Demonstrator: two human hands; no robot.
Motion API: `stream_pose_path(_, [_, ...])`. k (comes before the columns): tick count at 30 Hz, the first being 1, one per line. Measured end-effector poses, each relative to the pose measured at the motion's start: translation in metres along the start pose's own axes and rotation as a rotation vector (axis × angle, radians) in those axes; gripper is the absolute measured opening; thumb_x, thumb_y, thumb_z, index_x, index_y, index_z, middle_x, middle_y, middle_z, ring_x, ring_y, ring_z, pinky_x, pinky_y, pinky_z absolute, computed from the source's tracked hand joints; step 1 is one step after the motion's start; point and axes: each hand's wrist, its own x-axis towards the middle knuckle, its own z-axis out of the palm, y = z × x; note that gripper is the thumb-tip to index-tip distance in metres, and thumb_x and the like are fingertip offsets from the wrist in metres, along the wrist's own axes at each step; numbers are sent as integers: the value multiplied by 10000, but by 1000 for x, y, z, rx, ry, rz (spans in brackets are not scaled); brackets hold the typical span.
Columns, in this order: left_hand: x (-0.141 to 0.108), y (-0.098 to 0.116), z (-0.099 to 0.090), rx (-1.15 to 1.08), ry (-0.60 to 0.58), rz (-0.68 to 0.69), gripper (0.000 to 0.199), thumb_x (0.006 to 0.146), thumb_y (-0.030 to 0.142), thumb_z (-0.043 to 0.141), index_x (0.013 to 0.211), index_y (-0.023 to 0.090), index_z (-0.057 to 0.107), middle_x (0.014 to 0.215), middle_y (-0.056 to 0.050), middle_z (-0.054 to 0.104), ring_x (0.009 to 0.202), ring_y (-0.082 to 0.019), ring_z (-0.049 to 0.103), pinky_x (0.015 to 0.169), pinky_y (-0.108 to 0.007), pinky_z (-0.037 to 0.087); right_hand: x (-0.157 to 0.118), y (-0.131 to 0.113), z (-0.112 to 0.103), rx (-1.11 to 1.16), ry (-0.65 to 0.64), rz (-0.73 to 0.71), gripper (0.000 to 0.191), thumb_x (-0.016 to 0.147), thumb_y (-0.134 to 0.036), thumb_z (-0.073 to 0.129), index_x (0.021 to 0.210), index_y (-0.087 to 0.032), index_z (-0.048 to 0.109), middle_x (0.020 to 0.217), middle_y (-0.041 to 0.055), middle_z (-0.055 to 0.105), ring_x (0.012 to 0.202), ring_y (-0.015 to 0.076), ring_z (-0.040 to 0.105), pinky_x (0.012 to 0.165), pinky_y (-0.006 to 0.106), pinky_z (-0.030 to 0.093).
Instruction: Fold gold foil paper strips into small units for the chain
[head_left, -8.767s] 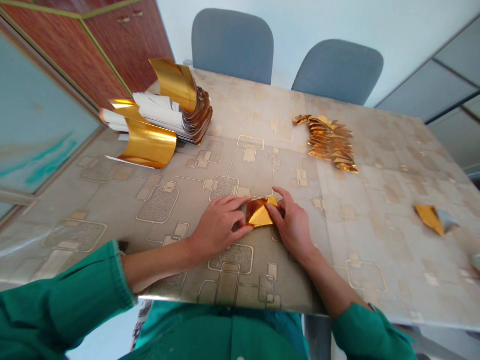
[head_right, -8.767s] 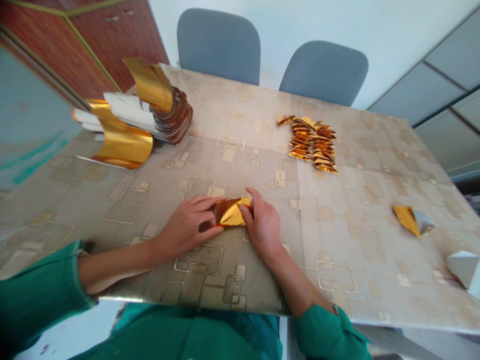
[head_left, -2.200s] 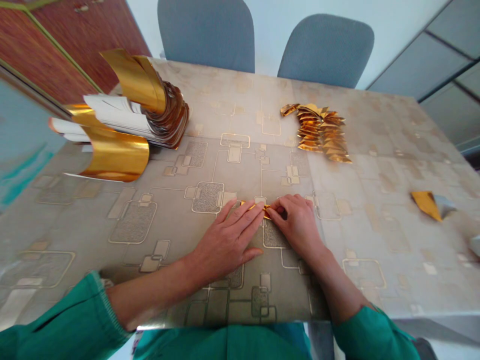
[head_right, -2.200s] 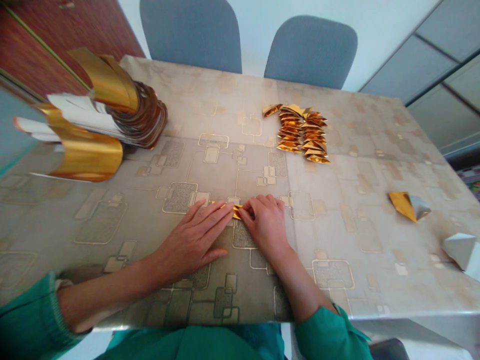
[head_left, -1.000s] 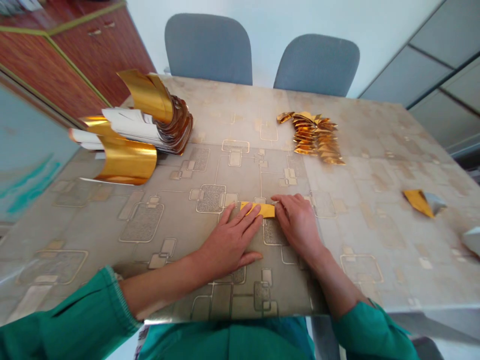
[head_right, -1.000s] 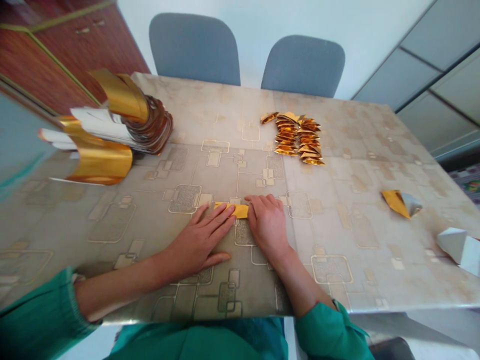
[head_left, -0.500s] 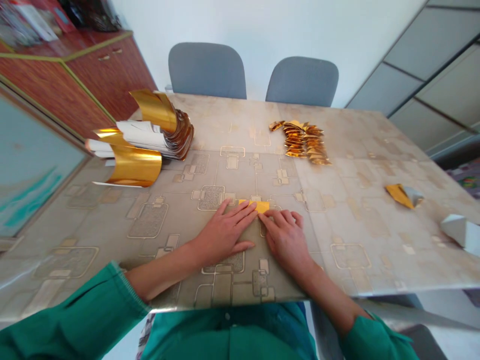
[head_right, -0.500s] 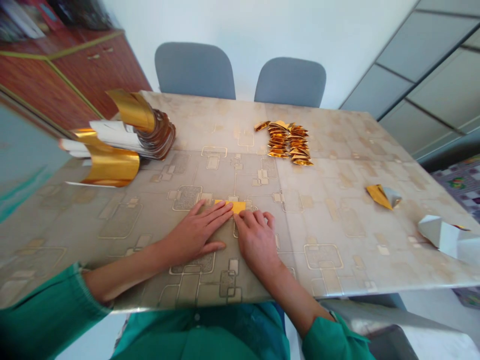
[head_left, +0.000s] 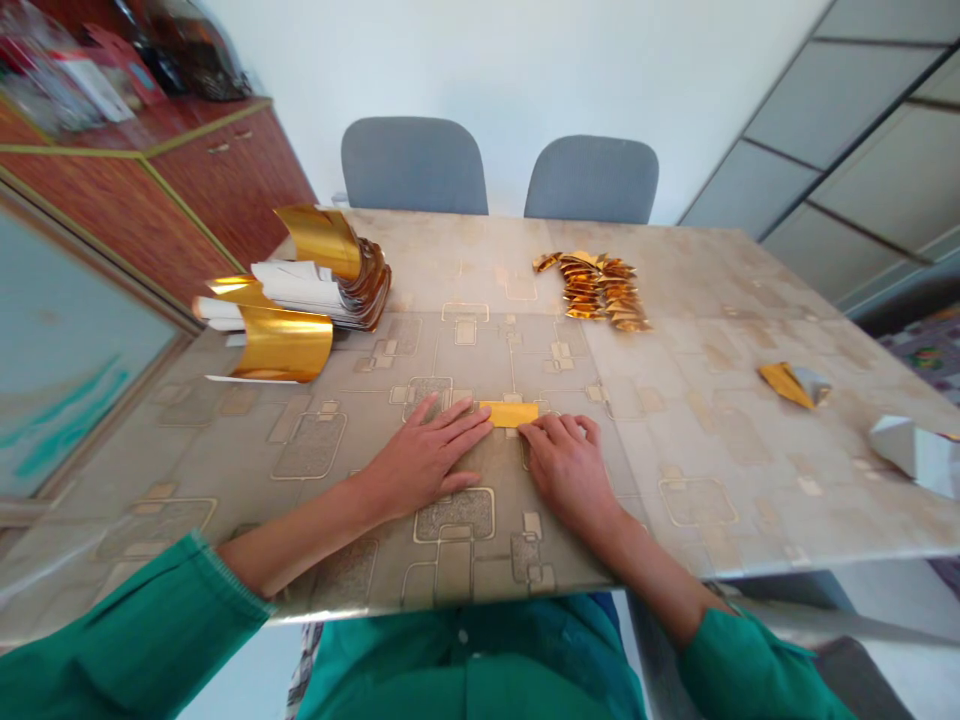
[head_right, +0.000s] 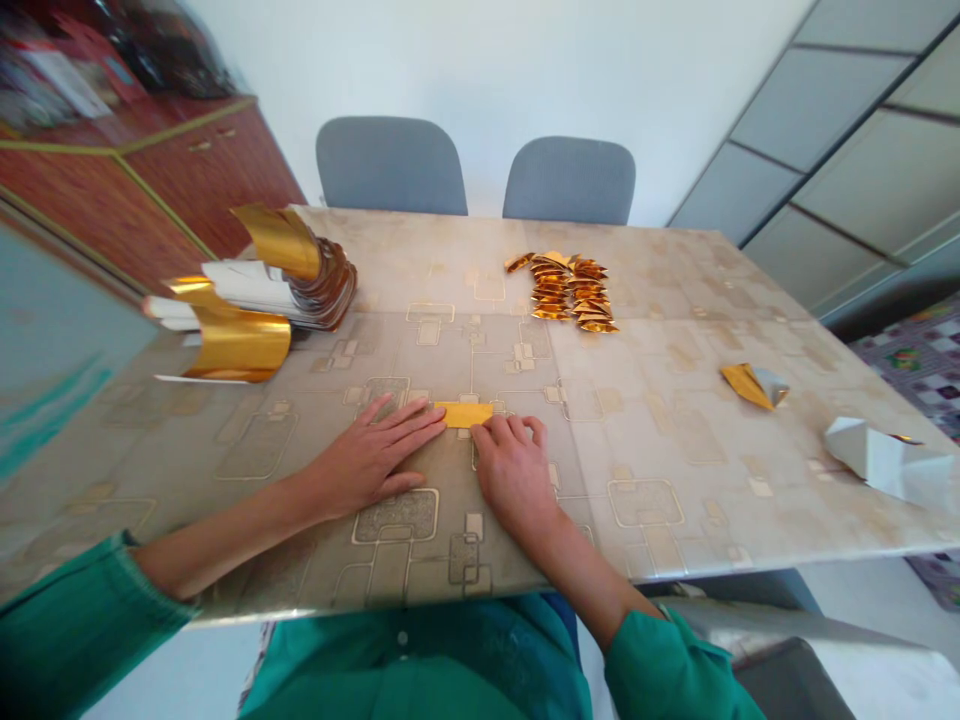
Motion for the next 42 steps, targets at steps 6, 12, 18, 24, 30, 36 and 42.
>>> stream_pose_path(6, [2, 1, 0, -8, -21, -23, 635, 1000, 619, 335, 1486, 217, 412, 1557, -67, 404, 1471, -265, 301, 1220, -503, 46, -5, -7, 2, -41, 23, -11, 280, 945, -307, 574, 1201, -213, 639, 1058, 70, 664, 995, 233, 535, 969, 433, 247])
stream_pose_path(12, [3, 6, 0, -28, 14, -60, 619, 986, 615, 392, 1465, 226, 440, 1525, -82, 451, 1461, -270, 320, 1218, -531, 62, -14, 6, -10, -56, 22, -5, 172, 948, -259, 564, 1071, -185, 659, 1084, 71, 688, 997, 227, 537, 990, 427, 253])
stream_pose_path(18, [13, 14, -9, -36, 43, -29, 643, 921, 649, 509, 1396, 215, 515, 1444, -106, 536, 1428, -320, 361, 1199, -609, 41, 16, -9, 0, -56, 26, 31, 151, 970, -260, 539, 1044, -185, 647, 1040, 83, 675, 983, 241, 530, 922, 398, 305])
stream_pose_path(24, [11, 10, -7, -20, 50, -30, 635, 920, 639, 521, 1421, 248, 500, 1459, -102, 519, 1423, -329, 367, 1192, -626, 84, 26, -5, 13, -129, -53, -1, 249, 969, -223, 544, 1205, -180, 613, 1093, 93, 652, 997, 249, 528, 898, 396, 312])
stream_pose_path(30, [4, 15, -1, -19, 68, -91, 590, 951, 616, 480, 1418, 255, 494, 1492, -84, 490, 1435, -334, 340, 1182, -638, 94, 13, 9, 6, -120, -42, 6, 366, 978, -338, 539, 1306, -177, 570, 1164, 99, 646, 1040, 253, 515, 963, 422, 261])
stream_pose_path(36, [21, 25, -8, 9, 68, -91, 554, 935, 555, 562, 1389, 240, 518, 1369, -119, 574, 1401, -353, 382, 1162, -681, 76, 23, 10, 5, -51, 36, 67, 229, 1008, -327, 481, 1058, -228, 682, 1000, 58, 669, 950, 225, 517, 915, 396, 260])
stream_pose_path(42, [28, 27, -7, 32, 64, -95, 593, 904, 539, 618, 1411, 251, 510, 1313, -138, 578, 1354, -346, 440, 1159, -677, 127, 32, 6, 13, -108, 75, 123, 162, 943, -340, 595, 922, -192, 658, 943, 77, 656, 947, 249, 502, 916, 403, 266])
